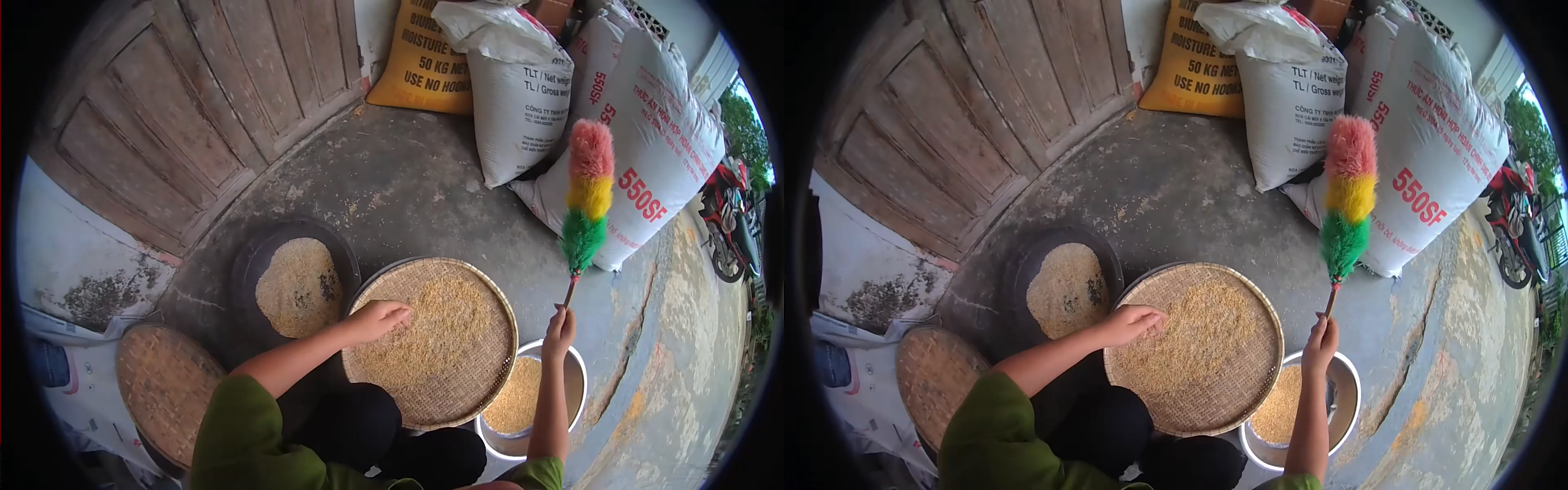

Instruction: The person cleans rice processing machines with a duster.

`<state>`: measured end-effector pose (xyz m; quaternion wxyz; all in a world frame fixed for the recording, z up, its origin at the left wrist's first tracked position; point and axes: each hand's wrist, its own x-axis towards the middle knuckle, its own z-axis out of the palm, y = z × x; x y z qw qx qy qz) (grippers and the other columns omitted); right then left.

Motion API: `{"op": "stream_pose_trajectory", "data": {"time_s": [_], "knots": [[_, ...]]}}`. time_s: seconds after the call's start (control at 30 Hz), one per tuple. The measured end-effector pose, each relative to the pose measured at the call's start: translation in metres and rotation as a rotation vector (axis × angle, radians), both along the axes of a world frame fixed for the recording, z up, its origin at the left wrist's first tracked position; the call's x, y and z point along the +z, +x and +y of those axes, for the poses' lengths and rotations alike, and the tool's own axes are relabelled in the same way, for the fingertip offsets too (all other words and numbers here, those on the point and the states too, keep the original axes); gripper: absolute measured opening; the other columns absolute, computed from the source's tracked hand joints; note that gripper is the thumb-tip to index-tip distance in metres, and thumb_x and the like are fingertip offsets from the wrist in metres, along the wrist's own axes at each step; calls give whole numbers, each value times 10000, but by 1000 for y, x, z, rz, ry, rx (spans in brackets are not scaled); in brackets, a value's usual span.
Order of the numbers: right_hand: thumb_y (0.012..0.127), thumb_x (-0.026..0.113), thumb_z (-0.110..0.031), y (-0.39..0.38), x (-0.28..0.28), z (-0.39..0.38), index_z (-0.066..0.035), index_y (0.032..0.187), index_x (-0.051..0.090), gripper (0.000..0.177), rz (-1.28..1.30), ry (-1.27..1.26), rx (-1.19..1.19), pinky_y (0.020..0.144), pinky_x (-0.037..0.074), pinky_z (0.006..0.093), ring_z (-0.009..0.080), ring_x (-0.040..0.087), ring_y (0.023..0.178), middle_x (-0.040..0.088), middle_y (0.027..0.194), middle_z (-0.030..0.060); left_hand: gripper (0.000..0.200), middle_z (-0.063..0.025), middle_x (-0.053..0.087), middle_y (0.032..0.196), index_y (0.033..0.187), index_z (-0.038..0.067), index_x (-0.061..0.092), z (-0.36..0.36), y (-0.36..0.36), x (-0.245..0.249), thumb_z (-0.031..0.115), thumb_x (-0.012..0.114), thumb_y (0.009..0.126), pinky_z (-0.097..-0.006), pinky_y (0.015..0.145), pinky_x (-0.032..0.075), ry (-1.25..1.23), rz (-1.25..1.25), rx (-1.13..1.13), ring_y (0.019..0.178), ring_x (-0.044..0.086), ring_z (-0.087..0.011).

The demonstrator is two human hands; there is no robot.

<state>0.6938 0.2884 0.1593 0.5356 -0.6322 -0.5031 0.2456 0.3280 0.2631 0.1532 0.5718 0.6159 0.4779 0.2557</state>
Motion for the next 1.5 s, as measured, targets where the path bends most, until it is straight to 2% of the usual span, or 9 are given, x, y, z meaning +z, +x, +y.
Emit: {"op": "stream_pose_trajectory", "data": {"time_s": [0.2,0.3,0.43,0.57,0.77,0.87,1.03,1.23,1.5], "knots": [[877,404,-233,-64,40,6,-22,921,524,247,-63,-304,428,399,237,173,17,295,448,345,535,-63,261,-70,600,862,1031,16,522,-57,-55,134,200,434,868,-259,724,436,-101,114,241,807,566,-131],[875,392,-309,-124,90,-28,10,951,488,342,442,-704,626,306,217,196,35,268,338,300,463,-52,243,-84,601,853,1005,24,531,-115,-83,186,196,442,859,-273,713,438,-131,236,329,798,579,-144],[852,447,-306,-196,166,-79,1,930,491,320,360,-1020,729,303,225,209,54,282,335,304,456,-37,258,-77,597,879,986,48,540,-189,-104,280,241,435,850,-316,710,432,-185,332,271,824,574,-201],[843,469,-278,-252,276,-99,-2,892,505,283,251,-1049,924,308,232,208,51,300,340,315,459,-39,279,-94,592,881,973,57,545,-256,-121,378,281,450,836,-329,701,428,-245,302,437,817,572,-220],[875,406,-241,-307,421,-106,9,944,507,278,135,-754,1214,313,238,186,27,299,348,325,473,-61,256,-121,592,774,855,61,572,-360,-137,482,282,451,811,-364,639,426,-295,389,1133,739,568,-293],[871,419,-242,-320,450,-110,-6,897,512,255,105,-713,1313,318,248,189,28,309,354,347,479,-53,273,-129,593,797,867,59,569,-413,-118,469,303,466,803,-365,659,428,-247,424,1433,773,565,-297],[830,483,-214,-323,460,-125,2,815,528,221,-246,-520,1447,409,279,226,52,351,462,390,539,-33,316,-135,589,852,943,58,550,-488,-31,468,329,491,791,-377,733,424,-494,482,1412,838,548,-291],[828,496,-190,-315,481,-169,2,823,543,198,-296,-395,1596,417,285,209,42,365,477,420,548,-33,371,-157,554,979,997,41,540,-564,52,451,344,499,788,-372,817,392,-704,531,1252,944,502,-302],[835,482,-181,-344,480,-205,-4,848,519,181,-266,-250,1797,495,314,218,51,362,560,415,619,-24,285,-151,591,849,935,30,549,-619,70,474,259,551,767,-341,698,449,-562,493,1808,770,573,-272]]}}
